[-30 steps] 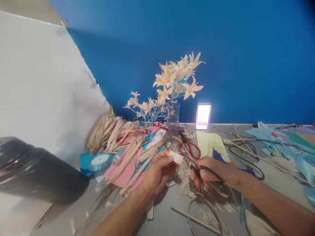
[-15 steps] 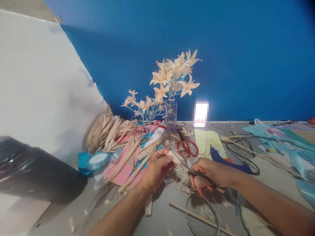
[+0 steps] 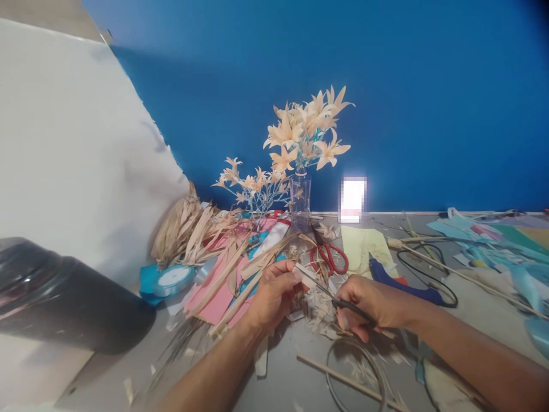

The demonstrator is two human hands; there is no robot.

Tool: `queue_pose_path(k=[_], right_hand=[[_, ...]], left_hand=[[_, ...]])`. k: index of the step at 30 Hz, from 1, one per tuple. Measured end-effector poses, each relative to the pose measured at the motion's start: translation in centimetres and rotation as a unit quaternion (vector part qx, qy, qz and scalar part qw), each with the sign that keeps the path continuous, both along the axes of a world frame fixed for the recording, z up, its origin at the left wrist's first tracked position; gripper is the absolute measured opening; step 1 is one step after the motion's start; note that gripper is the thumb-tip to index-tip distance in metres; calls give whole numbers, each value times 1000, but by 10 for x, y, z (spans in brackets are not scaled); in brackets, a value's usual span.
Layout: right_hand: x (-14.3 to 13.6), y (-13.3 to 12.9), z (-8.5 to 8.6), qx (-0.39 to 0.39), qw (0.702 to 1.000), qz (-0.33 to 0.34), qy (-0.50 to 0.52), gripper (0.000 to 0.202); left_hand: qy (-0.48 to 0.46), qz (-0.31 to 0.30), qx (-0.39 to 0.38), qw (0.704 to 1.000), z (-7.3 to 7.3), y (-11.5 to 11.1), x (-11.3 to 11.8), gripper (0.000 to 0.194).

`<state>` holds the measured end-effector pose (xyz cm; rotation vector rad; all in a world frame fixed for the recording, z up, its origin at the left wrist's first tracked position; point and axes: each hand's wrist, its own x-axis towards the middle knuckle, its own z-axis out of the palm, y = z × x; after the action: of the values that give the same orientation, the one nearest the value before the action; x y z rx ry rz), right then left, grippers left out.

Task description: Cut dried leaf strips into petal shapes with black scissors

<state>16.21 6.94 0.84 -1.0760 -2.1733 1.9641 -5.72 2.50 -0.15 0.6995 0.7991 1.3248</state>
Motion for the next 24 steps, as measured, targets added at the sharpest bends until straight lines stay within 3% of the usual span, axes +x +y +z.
queue_pose_path(k=[9, 11, 16, 24], right_hand=[[-6, -1, 0, 1, 999, -41, 9, 42], [-12, -2, -3, -2, 993, -94, 69, 40], [-24, -8, -4, -8, 944, -247, 220, 47], [-26, -16, 1, 62, 944, -270, 178, 35]], left_hand=[[10, -10, -1, 1000, 0, 0, -1, 17], [0, -15, -11, 1000, -1, 0, 0, 19], [-39, -48, -49, 997, -7, -5, 10, 21], [-16, -77, -57, 995, -8, -10, 18, 14]])
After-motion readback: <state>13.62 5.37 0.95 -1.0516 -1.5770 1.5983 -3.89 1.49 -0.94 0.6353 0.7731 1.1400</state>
